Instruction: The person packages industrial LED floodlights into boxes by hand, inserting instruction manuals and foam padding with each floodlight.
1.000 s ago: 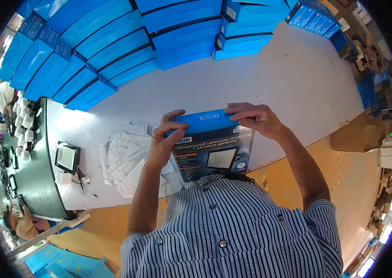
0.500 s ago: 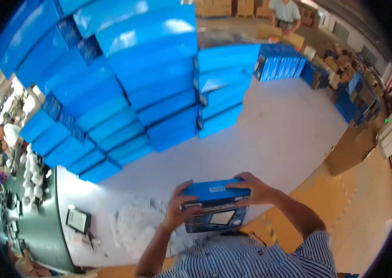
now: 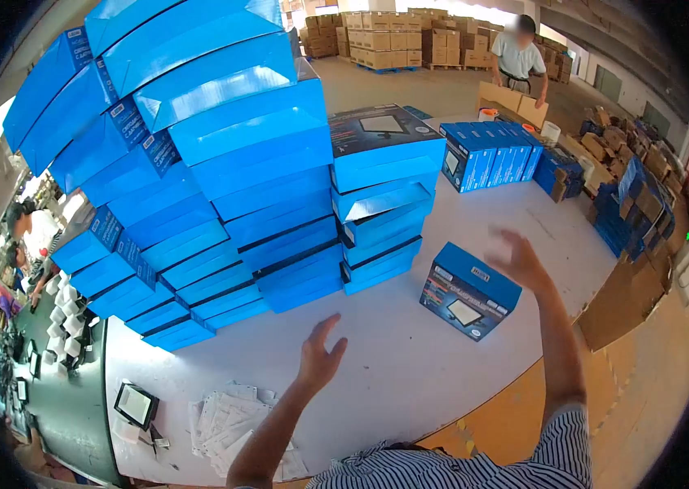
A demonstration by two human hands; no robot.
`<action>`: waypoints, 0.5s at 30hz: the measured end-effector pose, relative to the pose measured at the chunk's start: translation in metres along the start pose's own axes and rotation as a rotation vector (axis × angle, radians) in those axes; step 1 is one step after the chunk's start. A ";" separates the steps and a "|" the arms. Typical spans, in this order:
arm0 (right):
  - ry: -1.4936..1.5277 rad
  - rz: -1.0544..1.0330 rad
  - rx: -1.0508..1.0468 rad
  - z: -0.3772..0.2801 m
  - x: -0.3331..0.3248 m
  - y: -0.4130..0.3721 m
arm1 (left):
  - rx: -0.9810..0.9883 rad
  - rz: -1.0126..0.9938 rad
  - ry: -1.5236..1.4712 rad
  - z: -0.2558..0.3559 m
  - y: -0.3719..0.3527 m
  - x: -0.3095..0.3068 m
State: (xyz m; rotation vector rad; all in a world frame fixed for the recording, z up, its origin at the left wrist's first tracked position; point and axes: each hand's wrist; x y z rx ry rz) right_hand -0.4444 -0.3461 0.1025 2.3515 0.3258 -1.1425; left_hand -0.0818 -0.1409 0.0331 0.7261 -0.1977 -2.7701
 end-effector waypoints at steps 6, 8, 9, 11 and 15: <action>0.852 0.074 0.357 -0.068 -0.014 0.178 | 0.264 0.273 0.087 0.063 0.093 0.000; 0.912 0.067 0.465 -0.056 0.002 0.222 | 0.327 0.326 0.072 0.081 0.124 0.001; 0.982 0.027 0.459 -0.056 0.007 0.231 | 0.330 0.343 0.044 0.086 0.138 0.003; 1.006 0.036 0.304 -0.090 0.002 0.207 | 0.294 0.413 0.150 0.092 0.163 0.009; 1.018 -0.028 0.263 -0.026 0.024 0.245 | 0.111 0.575 0.232 0.090 0.198 0.040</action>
Point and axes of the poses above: each hand's wrist, its own y-axis towards the middle knuckle, its own x-axis out of the palm, z = x × y, and after that the axes turned 4 degrees about -x, right-handed
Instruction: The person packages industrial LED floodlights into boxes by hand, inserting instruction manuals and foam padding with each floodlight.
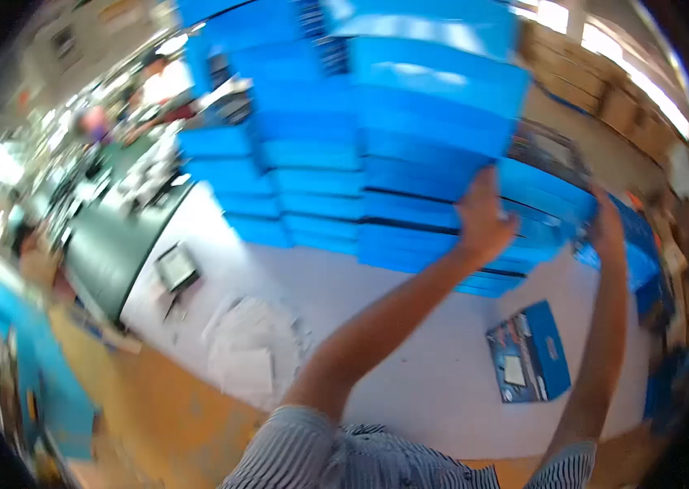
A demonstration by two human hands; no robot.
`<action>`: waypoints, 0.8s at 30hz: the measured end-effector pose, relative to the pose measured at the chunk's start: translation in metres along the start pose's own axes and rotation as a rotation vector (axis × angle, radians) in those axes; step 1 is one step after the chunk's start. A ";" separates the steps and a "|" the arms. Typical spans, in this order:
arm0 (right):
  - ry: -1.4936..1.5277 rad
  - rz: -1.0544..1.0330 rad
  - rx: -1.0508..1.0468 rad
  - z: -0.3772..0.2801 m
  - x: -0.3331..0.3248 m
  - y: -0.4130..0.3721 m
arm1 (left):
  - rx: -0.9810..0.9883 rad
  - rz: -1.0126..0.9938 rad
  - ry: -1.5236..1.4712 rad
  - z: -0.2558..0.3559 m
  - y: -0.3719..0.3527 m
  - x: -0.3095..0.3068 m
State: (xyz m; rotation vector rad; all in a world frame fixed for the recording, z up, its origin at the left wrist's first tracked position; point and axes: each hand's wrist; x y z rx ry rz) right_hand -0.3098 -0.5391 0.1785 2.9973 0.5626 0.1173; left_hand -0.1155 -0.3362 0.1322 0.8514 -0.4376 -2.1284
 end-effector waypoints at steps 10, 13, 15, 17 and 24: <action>-0.460 0.419 -0.546 0.007 -0.063 -0.227 | 0.324 -0.294 -0.597 0.042 -0.168 -0.076; -0.678 0.190 -0.350 0.064 -0.023 -0.318 | 0.289 -0.325 -0.467 -0.021 -0.226 -0.123; -0.806 -0.081 -0.082 0.104 0.012 -0.371 | 0.106 -0.241 -0.277 -0.065 -0.266 -0.166; -0.943 -0.389 0.138 0.144 0.052 -0.408 | -0.174 -0.155 -0.162 -0.095 -0.300 -0.208; -0.749 -0.345 0.242 0.243 0.190 -0.462 | -0.606 -0.200 0.270 -0.187 -0.360 -0.276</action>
Point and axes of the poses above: each hand's wrist, its own y-axis towards the middle knuckle, its own x-axis out of the palm, z = x × y, and after that the axes turned 4 degrees about -x, right-handed
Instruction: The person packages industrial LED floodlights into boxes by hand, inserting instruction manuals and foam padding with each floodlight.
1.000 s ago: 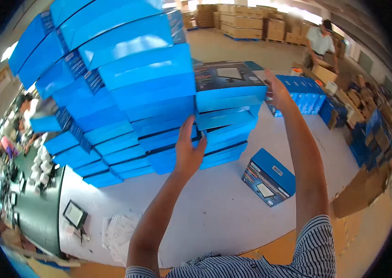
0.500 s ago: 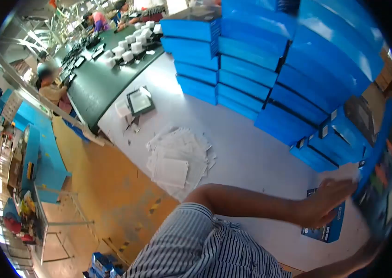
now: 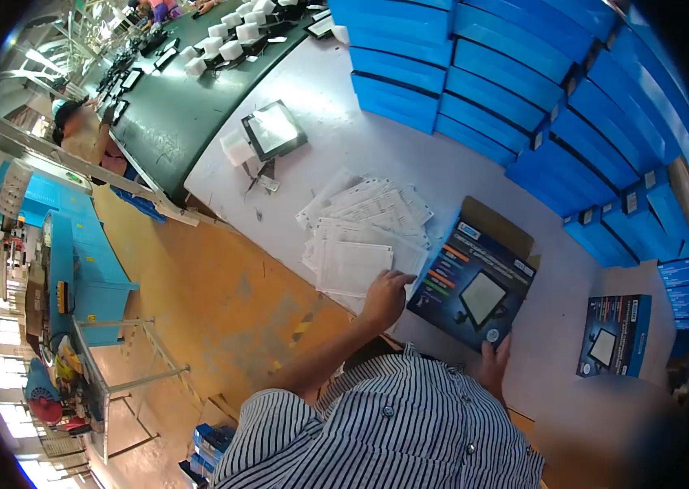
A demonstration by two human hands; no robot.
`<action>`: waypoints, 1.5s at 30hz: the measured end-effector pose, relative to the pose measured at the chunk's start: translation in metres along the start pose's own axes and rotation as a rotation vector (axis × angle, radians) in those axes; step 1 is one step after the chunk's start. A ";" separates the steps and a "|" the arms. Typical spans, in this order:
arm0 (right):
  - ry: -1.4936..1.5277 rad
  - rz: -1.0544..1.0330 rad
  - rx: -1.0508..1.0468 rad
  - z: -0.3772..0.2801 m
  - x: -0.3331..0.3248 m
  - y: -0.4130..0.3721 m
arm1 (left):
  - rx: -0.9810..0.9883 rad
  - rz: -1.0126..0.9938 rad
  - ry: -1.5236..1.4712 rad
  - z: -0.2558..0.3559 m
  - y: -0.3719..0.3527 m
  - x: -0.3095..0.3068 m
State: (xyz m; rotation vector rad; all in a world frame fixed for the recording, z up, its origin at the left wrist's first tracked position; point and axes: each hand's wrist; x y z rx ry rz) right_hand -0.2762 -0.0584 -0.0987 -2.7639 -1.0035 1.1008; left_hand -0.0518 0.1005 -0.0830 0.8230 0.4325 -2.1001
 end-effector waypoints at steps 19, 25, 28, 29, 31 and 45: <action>-0.043 -0.223 -0.697 -0.187 0.064 0.021 | -0.175 0.351 -0.021 -0.156 0.115 -0.126; -0.129 -0.132 -0.700 -0.192 0.073 0.022 | -0.844 0.969 -1.429 -0.218 0.238 -0.188; -0.187 -0.490 -0.578 -0.207 0.074 0.026 | -0.966 1.010 -1.552 -0.201 0.246 -0.196; -0.169 -0.590 -0.527 -0.212 0.081 0.031 | -1.033 1.171 -1.439 -0.198 0.260 -0.192; -0.253 -0.650 -0.590 -0.212 0.106 0.042 | -0.786 1.025 -1.844 -0.292 0.287 -0.177; -0.395 -0.622 -0.606 -0.192 0.175 0.070 | -0.049 0.670 -1.260 -0.196 0.048 -0.273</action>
Point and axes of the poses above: each hand's wrist, its own y-axis towards the middle knuckle, its own x-axis out of the palm, z = x × y, and after that the axes turned 4 degrees about -x, right-handed
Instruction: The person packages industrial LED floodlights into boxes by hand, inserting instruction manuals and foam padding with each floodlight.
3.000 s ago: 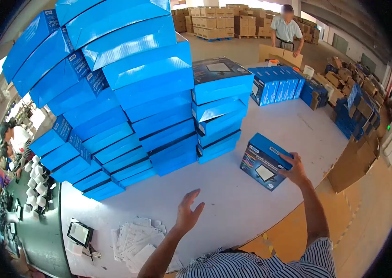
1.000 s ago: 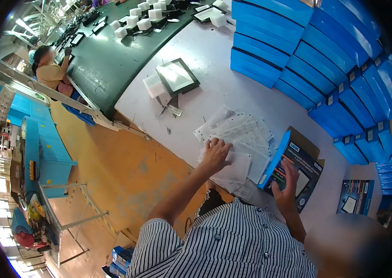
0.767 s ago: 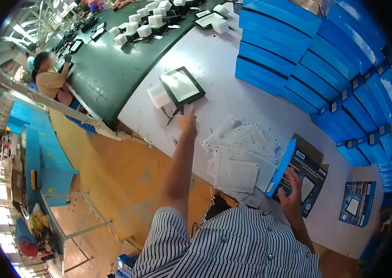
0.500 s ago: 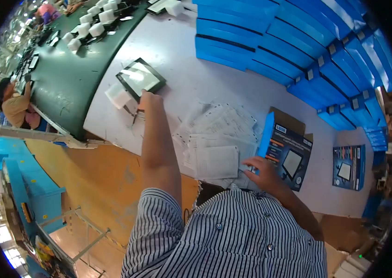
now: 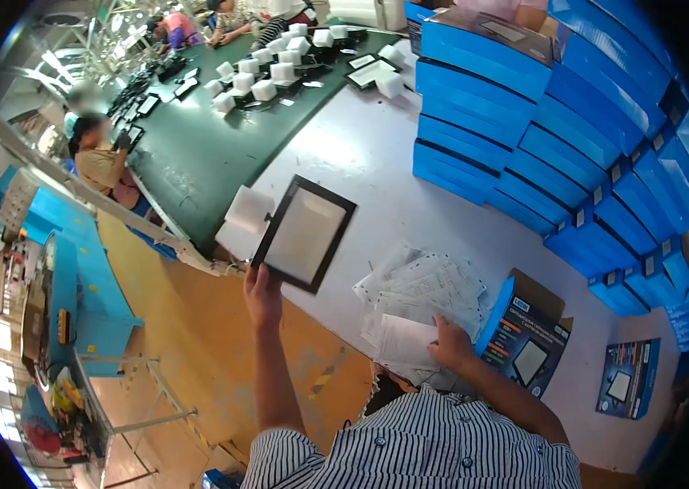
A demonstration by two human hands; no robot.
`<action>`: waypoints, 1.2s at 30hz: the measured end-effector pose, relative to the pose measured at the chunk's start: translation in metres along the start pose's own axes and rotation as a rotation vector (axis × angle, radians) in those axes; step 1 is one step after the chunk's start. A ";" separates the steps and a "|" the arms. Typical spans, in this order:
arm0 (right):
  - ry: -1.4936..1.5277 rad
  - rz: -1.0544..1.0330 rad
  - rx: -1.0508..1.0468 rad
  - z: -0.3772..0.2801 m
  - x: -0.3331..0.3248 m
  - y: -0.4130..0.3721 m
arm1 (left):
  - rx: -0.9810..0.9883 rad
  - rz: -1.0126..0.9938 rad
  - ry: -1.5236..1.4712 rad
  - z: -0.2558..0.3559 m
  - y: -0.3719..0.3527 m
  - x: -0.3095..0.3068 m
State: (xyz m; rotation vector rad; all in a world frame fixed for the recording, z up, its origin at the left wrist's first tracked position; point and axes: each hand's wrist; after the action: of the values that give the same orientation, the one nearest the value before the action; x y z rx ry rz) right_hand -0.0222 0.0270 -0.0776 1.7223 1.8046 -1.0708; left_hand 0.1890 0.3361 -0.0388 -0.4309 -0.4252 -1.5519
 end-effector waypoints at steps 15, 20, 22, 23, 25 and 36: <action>0.335 0.369 -0.162 -0.014 -0.208 -0.169 | -0.403 -0.492 -0.080 -0.101 -0.170 0.183; 0.271 0.273 -0.171 -0.016 -0.224 -0.227 | -0.303 -0.950 0.143 -0.112 -0.184 0.231; 0.278 0.242 -0.209 -0.012 -0.224 -0.237 | -0.233 -1.100 0.214 -0.114 -0.194 0.241; 0.311 0.220 -0.218 -0.009 -0.225 -0.239 | -0.198 -1.156 0.240 -0.114 -0.202 0.245; 0.330 0.201 -0.229 0.001 -0.226 -0.247 | -0.181 -1.173 0.245 -0.117 -0.214 0.250; 0.495 0.190 -0.346 0.045 -0.190 -0.257 | -0.336 -1.006 0.117 -0.104 -0.240 0.273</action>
State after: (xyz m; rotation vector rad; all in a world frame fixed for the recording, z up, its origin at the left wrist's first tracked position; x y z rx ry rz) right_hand -0.2536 -0.1122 0.0990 1.9946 1.9074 -0.2403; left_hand -0.0579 0.0539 0.0130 -0.3951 -0.2933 -2.6345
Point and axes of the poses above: each hand's wrist, its own y-axis towards the middle knuckle, its own x-axis out of the palm, z = x × y, and after that the axes turned 4 degrees about -x, right-handed
